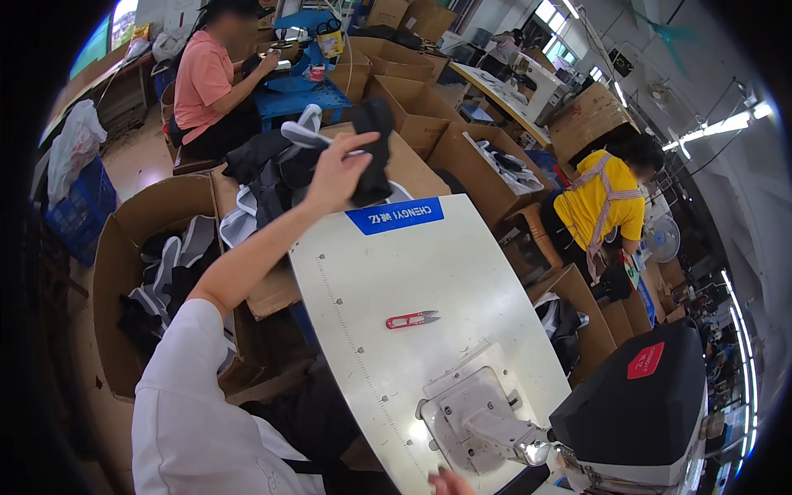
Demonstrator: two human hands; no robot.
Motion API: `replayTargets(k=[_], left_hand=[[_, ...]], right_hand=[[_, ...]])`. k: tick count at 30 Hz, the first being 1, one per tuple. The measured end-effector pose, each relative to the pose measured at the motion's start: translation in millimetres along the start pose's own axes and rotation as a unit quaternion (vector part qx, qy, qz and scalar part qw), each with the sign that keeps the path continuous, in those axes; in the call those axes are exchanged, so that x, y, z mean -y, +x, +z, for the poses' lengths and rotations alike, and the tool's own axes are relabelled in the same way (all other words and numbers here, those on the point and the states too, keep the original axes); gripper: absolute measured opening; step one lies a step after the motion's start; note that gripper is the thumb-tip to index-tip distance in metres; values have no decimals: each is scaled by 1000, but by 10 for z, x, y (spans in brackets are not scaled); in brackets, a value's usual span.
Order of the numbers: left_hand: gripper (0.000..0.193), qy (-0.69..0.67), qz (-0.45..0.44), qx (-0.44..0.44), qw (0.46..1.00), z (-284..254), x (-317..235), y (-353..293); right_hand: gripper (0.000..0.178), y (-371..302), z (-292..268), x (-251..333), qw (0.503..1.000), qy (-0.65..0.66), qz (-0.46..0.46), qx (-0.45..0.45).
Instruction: The person aligns and sews shoe upper components using a sewing machine, trimming threads with thread snips.
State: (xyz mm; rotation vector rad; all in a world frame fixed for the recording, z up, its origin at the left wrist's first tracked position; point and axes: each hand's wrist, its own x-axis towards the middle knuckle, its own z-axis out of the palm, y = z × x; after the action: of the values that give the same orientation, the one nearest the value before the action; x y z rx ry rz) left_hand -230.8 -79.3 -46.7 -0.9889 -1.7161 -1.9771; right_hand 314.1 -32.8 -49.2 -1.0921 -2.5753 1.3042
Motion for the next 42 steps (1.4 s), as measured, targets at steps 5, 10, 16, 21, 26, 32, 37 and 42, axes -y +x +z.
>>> replayTargets(k=[5, 10, 16, 21, 26, 32, 37, 42], left_hand=[[55, 3, 135, 76, 988, 332, -1298, -785], [62, -150, 234, 225, 934, 345, -1864, -1876], [47, -174, 190, 249, 933, 189, -1371, -1423], [73, -104, 318, 566, 753, 544, -1771, -955], [49, -64, 392, 559, 728, 959, -1873, -1017], [39, 6, 523, 362, 772, 1496, -1724, -789], [39, -40, 546, 304, 780, 2048, -1400, -1014], [44, -89, 238, 452, 855, 2418, -1158, -1343]], right_hand=[[39, 1045, 323, 862, 904, 408, -121, -22], [43, 1518, 231, 877, 682, 724, -99, -19], [38, 1384, -16, 693, 818, 551, -40, -161], [48, 1249, -194, 608, 913, 391, -10, -117], [47, 746, -311, 260, 861, 500, -18, -90], [38, 169, -855, -567, 928, 216, 22, -301], [22, 1149, -991, -1342, 862, 152, -111, -472], [25, 1350, -777, -785, 837, 279, -27, -470]])
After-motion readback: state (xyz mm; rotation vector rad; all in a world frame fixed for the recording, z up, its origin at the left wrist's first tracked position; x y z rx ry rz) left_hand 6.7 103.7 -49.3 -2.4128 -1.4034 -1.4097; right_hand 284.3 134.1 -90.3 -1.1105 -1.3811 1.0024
